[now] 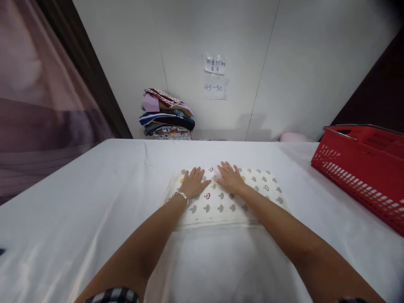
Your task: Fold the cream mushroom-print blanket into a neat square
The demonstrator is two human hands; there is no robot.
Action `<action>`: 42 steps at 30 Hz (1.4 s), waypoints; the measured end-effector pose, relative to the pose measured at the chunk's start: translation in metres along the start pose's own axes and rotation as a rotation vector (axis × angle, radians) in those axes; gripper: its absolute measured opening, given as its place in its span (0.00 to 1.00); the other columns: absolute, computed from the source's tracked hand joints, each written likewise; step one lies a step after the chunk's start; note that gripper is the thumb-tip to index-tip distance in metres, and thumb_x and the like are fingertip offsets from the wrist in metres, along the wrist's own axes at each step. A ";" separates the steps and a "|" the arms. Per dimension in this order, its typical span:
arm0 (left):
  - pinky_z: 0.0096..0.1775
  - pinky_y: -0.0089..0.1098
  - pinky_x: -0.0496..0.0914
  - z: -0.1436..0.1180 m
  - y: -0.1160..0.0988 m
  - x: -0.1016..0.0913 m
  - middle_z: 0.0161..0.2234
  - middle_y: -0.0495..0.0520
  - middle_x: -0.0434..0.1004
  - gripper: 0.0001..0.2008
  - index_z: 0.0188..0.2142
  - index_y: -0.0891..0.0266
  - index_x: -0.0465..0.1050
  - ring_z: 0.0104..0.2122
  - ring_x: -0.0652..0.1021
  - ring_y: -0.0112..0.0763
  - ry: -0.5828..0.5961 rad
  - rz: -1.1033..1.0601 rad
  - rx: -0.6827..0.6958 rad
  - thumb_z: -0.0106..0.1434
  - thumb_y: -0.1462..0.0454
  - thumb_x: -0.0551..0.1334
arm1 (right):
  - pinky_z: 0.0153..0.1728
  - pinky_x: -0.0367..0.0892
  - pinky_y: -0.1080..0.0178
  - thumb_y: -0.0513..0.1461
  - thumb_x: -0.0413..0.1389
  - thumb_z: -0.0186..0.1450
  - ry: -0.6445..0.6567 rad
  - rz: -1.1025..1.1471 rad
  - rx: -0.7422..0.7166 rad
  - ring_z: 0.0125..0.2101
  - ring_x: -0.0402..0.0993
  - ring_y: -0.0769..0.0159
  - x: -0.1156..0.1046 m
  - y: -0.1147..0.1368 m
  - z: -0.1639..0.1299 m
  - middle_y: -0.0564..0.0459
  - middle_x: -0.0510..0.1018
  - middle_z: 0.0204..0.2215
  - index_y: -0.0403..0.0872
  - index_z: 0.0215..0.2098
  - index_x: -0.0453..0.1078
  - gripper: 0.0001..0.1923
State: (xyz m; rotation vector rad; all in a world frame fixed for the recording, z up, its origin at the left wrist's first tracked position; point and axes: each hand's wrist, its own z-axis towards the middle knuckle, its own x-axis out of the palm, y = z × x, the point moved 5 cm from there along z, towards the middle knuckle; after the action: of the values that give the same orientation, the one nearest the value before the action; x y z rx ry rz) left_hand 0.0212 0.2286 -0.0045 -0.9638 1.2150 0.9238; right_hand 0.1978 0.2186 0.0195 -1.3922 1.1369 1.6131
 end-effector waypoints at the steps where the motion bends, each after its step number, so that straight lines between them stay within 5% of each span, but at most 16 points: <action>1: 0.62 0.52 0.43 0.000 0.001 0.000 0.66 0.57 0.47 0.34 0.64 0.61 0.51 0.65 0.49 0.44 -0.007 0.008 0.003 0.65 0.45 0.40 | 0.62 0.29 0.46 0.58 0.33 0.66 0.015 0.021 -0.056 0.66 0.28 0.58 0.003 0.012 0.005 0.49 0.38 0.67 0.46 0.67 0.42 0.38; 6: 0.61 0.52 0.45 -0.002 0.000 -0.003 0.65 0.56 0.48 0.31 0.64 0.61 0.51 0.65 0.50 0.43 -0.020 0.039 0.007 0.67 0.49 0.41 | 0.62 0.32 0.46 0.59 0.32 0.66 0.078 0.107 -0.125 0.66 0.34 0.57 0.024 0.033 0.020 0.48 0.43 0.67 0.46 0.67 0.45 0.38; 11: 0.61 0.53 0.46 -0.002 -0.001 -0.004 0.65 0.57 0.50 0.31 0.63 0.62 0.53 0.64 0.51 0.44 -0.058 0.050 0.035 0.67 0.48 0.42 | 0.63 0.34 0.47 0.60 0.34 0.66 0.120 0.119 -0.167 0.66 0.35 0.57 0.017 -0.003 -0.003 0.47 0.43 0.67 0.47 0.66 0.47 0.38; 16: 0.61 0.52 0.45 -0.001 0.000 -0.005 0.65 0.57 0.51 0.31 0.63 0.61 0.54 0.64 0.51 0.45 -0.058 0.042 0.034 0.66 0.48 0.41 | 0.63 0.33 0.48 0.56 0.35 0.68 0.045 -0.037 0.172 0.66 0.37 0.59 0.003 -0.103 -0.056 0.50 0.45 0.67 0.51 0.66 0.48 0.33; 19: 0.61 0.52 0.45 -0.001 0.000 -0.005 0.65 0.57 0.50 0.31 0.63 0.61 0.54 0.64 0.51 0.45 -0.047 0.051 0.031 0.66 0.48 0.42 | 0.63 0.36 0.49 0.54 0.35 0.68 0.018 -0.074 0.331 0.66 0.37 0.61 0.001 -0.137 -0.072 0.51 0.44 0.67 0.51 0.66 0.46 0.32; 24: 0.61 0.52 0.46 -0.001 -0.001 -0.006 0.65 0.57 0.50 0.30 0.63 0.60 0.54 0.64 0.51 0.44 -0.052 0.069 0.029 0.66 0.49 0.42 | 0.63 0.39 0.54 0.53 0.41 0.67 -0.024 0.101 0.382 0.66 0.39 0.61 -0.007 -0.147 -0.070 0.52 0.47 0.66 0.50 0.64 0.52 0.30; 29: 0.61 0.52 0.46 0.000 0.000 -0.005 0.65 0.56 0.50 0.31 0.63 0.59 0.54 0.64 0.51 0.44 -0.048 0.047 0.024 0.66 0.48 0.41 | 0.59 0.54 0.60 0.47 0.42 0.68 -0.209 0.299 0.710 0.60 0.57 0.59 -0.026 -0.186 -0.091 0.45 0.62 0.61 0.42 0.62 0.58 0.28; 32: 0.61 0.52 0.46 0.000 0.000 -0.005 0.65 0.56 0.50 0.32 0.63 0.60 0.54 0.64 0.51 0.44 -0.045 0.045 0.017 0.66 0.47 0.41 | 0.51 0.63 0.59 0.45 0.47 0.65 -0.175 0.345 0.816 0.52 0.69 0.55 -0.026 -0.197 -0.097 0.41 0.72 0.52 0.40 0.57 0.64 0.26; 37: 0.61 0.52 0.46 0.000 0.000 -0.006 0.65 0.56 0.50 0.31 0.63 0.60 0.53 0.64 0.51 0.44 -0.035 0.045 0.015 0.66 0.48 0.42 | 0.41 0.68 0.59 0.47 0.53 0.61 -0.127 0.457 0.909 0.46 0.73 0.51 -0.024 -0.196 -0.088 0.38 0.76 0.46 0.40 0.47 0.72 0.23; 42: 0.61 0.52 0.45 0.001 0.002 -0.004 0.65 0.56 0.50 0.31 0.63 0.60 0.53 0.64 0.51 0.44 -0.040 0.026 0.018 0.66 0.48 0.42 | 0.30 0.70 0.62 0.51 0.51 0.63 -0.068 0.636 0.954 0.35 0.76 0.57 -0.028 -0.201 -0.086 0.39 0.78 0.40 0.38 0.45 0.72 0.25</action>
State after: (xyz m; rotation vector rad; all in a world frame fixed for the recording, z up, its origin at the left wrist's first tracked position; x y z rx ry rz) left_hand 0.0196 0.2301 -0.0003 -0.9132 1.2020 0.9470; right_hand 0.4174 0.2120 0.0109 -0.3590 2.0596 1.1551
